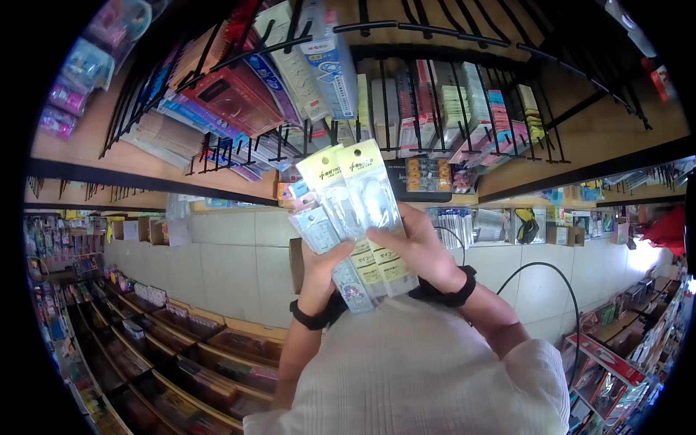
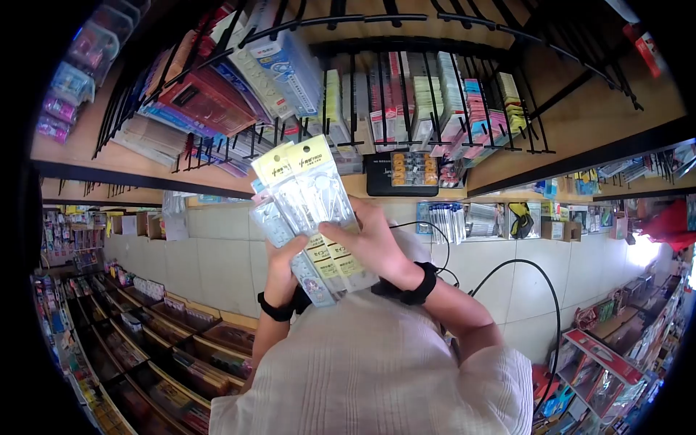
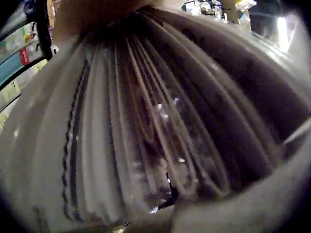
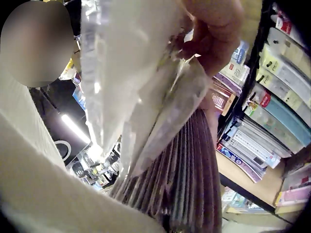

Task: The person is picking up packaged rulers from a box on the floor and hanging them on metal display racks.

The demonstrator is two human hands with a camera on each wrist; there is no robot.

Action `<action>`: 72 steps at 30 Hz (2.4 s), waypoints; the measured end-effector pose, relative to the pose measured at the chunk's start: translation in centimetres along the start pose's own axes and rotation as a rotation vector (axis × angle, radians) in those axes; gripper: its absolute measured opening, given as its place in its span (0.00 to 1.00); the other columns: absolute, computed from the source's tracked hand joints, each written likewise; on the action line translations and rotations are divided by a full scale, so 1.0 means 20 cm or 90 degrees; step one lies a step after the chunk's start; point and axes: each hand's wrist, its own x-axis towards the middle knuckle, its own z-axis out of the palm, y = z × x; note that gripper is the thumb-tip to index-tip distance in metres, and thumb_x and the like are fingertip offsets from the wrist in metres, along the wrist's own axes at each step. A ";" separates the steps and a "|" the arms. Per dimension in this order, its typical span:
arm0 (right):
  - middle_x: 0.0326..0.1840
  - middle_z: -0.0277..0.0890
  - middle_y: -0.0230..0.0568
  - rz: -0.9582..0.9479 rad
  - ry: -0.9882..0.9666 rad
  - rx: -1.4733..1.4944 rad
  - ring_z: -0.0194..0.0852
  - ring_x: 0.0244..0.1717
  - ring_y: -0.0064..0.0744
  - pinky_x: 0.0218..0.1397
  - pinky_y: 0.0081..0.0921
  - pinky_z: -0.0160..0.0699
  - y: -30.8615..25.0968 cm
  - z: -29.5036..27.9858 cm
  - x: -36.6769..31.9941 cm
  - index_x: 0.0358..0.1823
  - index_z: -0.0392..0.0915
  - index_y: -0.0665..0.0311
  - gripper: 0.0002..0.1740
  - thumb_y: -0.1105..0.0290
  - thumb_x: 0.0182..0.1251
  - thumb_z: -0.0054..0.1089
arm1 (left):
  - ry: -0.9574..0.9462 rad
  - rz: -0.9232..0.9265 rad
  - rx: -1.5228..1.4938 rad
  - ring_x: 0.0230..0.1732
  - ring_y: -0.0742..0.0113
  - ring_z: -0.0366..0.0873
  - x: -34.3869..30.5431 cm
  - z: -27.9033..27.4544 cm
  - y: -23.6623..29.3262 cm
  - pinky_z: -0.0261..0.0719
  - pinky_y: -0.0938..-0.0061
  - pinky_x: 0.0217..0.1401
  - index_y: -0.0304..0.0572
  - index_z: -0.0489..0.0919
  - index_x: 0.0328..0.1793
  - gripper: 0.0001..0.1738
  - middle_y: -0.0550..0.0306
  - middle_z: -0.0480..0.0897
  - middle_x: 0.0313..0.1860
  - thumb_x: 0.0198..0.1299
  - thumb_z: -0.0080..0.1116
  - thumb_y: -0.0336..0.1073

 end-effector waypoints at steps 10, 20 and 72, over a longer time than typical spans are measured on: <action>0.37 0.75 0.38 0.055 0.074 0.079 0.68 0.39 0.19 0.43 0.20 0.69 0.21 0.04 -0.03 0.46 0.69 0.73 0.16 0.75 0.56 0.57 | 0.063 -0.132 0.047 0.51 0.62 0.70 -0.03 -0.06 -0.05 0.68 0.71 0.53 0.34 0.58 0.60 0.32 0.50 0.71 0.50 0.47 0.54 0.28; 0.38 0.74 0.42 0.057 0.180 -0.020 0.69 0.38 0.23 0.43 0.21 0.69 0.41 0.19 -0.07 0.47 0.67 0.73 0.18 0.77 0.53 0.57 | 0.033 -0.172 0.026 0.39 0.70 0.75 -0.01 -0.27 -0.15 0.74 0.76 0.43 0.32 0.69 0.50 0.24 0.55 0.77 0.41 0.44 0.61 0.23; 0.41 0.73 0.49 0.096 0.225 0.312 0.75 0.42 0.42 0.48 0.33 0.72 0.94 0.16 0.41 0.50 0.64 0.76 0.18 0.68 0.67 0.38 | 0.001 -0.065 0.047 0.41 0.70 0.74 0.44 -0.92 -0.47 0.72 0.76 0.45 0.33 0.69 0.50 0.27 0.56 0.76 0.41 0.39 0.63 0.24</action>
